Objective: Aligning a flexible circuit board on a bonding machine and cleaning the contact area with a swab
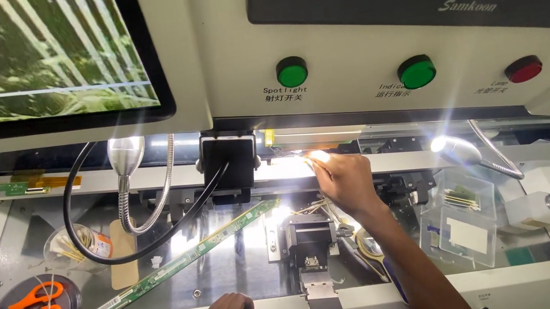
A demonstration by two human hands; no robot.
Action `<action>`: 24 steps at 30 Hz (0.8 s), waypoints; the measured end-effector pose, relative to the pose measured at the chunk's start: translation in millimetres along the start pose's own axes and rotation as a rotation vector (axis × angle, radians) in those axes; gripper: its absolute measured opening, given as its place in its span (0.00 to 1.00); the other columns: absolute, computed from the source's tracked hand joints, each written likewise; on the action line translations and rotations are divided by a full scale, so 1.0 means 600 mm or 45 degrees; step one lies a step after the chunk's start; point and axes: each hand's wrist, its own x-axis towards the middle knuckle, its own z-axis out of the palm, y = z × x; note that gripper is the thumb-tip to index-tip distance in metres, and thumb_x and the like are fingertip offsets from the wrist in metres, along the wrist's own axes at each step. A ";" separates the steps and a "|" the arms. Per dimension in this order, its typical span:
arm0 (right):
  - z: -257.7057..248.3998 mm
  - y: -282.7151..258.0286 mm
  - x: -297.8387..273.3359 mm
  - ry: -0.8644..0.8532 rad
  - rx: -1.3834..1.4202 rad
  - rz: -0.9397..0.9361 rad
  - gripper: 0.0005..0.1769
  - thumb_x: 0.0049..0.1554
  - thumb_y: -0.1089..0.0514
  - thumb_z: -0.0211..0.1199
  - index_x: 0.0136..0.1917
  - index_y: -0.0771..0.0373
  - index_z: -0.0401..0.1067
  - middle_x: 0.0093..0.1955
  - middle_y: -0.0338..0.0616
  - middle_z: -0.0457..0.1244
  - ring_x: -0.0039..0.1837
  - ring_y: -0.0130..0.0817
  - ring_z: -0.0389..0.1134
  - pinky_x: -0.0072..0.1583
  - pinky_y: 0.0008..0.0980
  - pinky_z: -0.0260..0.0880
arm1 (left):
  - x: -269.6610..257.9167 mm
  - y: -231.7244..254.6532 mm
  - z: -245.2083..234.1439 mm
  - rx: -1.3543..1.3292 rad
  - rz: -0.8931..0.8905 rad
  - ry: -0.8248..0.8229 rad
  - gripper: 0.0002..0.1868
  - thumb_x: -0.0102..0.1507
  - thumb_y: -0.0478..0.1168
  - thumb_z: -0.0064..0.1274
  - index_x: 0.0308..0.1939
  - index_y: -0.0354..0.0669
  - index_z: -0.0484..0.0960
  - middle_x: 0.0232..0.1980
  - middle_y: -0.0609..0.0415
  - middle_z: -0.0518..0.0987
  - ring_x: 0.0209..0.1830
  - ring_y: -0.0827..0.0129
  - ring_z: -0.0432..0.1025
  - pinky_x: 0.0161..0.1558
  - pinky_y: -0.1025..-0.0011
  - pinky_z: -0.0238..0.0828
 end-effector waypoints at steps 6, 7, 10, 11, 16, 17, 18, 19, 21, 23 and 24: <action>-0.021 0.010 -0.009 0.049 0.072 0.039 0.09 0.56 0.60 0.56 0.46 0.52 0.76 0.32 0.29 0.67 0.30 0.29 0.63 0.32 0.31 0.55 | -0.002 0.000 0.003 0.000 -0.010 -0.013 0.13 0.43 0.20 0.35 0.16 0.43 0.67 0.15 0.57 0.63 0.14 0.67 0.55 0.18 0.70 0.45; -0.022 0.014 -0.013 0.040 0.074 0.060 0.10 0.55 0.62 0.56 0.48 0.51 0.76 0.32 0.30 0.67 0.30 0.30 0.64 0.33 0.32 0.57 | -0.003 0.000 0.004 -0.004 -0.014 -0.016 0.13 0.43 0.20 0.35 0.16 0.43 0.68 0.15 0.57 0.63 0.13 0.67 0.55 0.18 0.70 0.45; -0.023 0.025 -0.022 0.037 0.074 0.091 0.13 0.54 0.63 0.56 0.50 0.51 0.76 0.34 0.32 0.69 0.31 0.30 0.66 0.34 0.33 0.60 | -0.003 0.002 0.003 -0.006 -0.014 -0.020 0.13 0.43 0.20 0.36 0.16 0.43 0.68 0.14 0.57 0.63 0.13 0.68 0.54 0.18 0.71 0.44; -0.024 0.028 -0.024 0.044 0.071 0.102 0.14 0.54 0.63 0.56 0.50 0.51 0.77 0.35 0.33 0.70 0.32 0.29 0.67 0.34 0.32 0.62 | -0.001 0.004 0.003 -0.006 -0.012 -0.022 0.13 0.43 0.20 0.36 0.15 0.43 0.67 0.14 0.57 0.63 0.13 0.69 0.54 0.18 0.71 0.44; -0.039 0.031 -0.032 0.123 0.187 0.144 0.12 0.57 0.62 0.55 0.51 0.54 0.77 0.29 0.33 0.62 0.29 0.27 0.59 0.34 0.31 0.56 | -0.001 0.008 0.005 0.023 -0.014 0.000 0.13 0.44 0.21 0.36 0.15 0.44 0.67 0.15 0.59 0.63 0.13 0.69 0.54 0.18 0.72 0.46; -0.044 0.031 -0.034 0.177 0.282 0.155 0.12 0.59 0.62 0.54 0.51 0.57 0.77 0.23 0.34 0.54 0.26 0.26 0.50 0.32 0.30 0.49 | 0.000 0.011 0.007 0.032 -0.010 0.012 0.13 0.43 0.21 0.36 0.15 0.44 0.67 0.14 0.59 0.62 0.13 0.70 0.54 0.18 0.73 0.46; -0.059 0.027 -0.035 0.178 0.276 0.161 0.12 0.59 0.62 0.54 0.51 0.57 0.77 0.23 0.34 0.54 0.26 0.26 0.50 0.32 0.30 0.49 | 0.003 0.014 0.004 0.025 -0.006 0.008 0.13 0.43 0.21 0.36 0.15 0.44 0.67 0.14 0.59 0.62 0.13 0.70 0.54 0.18 0.73 0.46; -0.076 0.025 -0.040 0.208 0.394 0.213 0.11 0.59 0.63 0.54 0.51 0.63 0.77 0.33 0.40 0.63 0.30 0.26 0.58 0.33 0.27 0.56 | 0.007 0.017 0.003 0.039 0.014 0.014 0.13 0.44 0.21 0.36 0.15 0.44 0.67 0.15 0.59 0.63 0.13 0.70 0.55 0.18 0.73 0.47; -0.108 0.039 -0.066 0.251 0.476 0.291 0.11 0.60 0.64 0.54 0.51 0.69 0.77 0.44 0.45 0.71 0.34 0.26 0.65 0.34 0.24 0.63 | 0.008 0.020 0.008 0.017 0.053 0.002 0.14 0.45 0.21 0.37 0.15 0.45 0.68 0.15 0.60 0.64 0.13 0.70 0.56 0.18 0.73 0.48; -0.145 0.071 -0.115 0.264 0.417 0.418 0.11 0.61 0.60 0.55 0.49 0.65 0.77 0.29 0.33 0.64 0.25 0.19 0.49 0.30 0.23 0.46 | 0.006 0.020 0.025 0.090 0.034 0.064 0.14 0.40 0.22 0.33 0.13 0.48 0.66 0.13 0.63 0.62 0.11 0.72 0.54 0.17 0.72 0.44; -0.165 0.094 -0.141 0.283 0.369 0.460 0.11 0.61 0.60 0.55 0.49 0.65 0.77 0.29 0.33 0.64 0.25 0.19 0.49 0.30 0.23 0.46 | -0.054 -0.071 0.079 0.040 0.061 0.032 0.14 0.40 0.22 0.33 0.13 0.48 0.66 0.13 0.63 0.62 0.11 0.72 0.54 0.17 0.72 0.44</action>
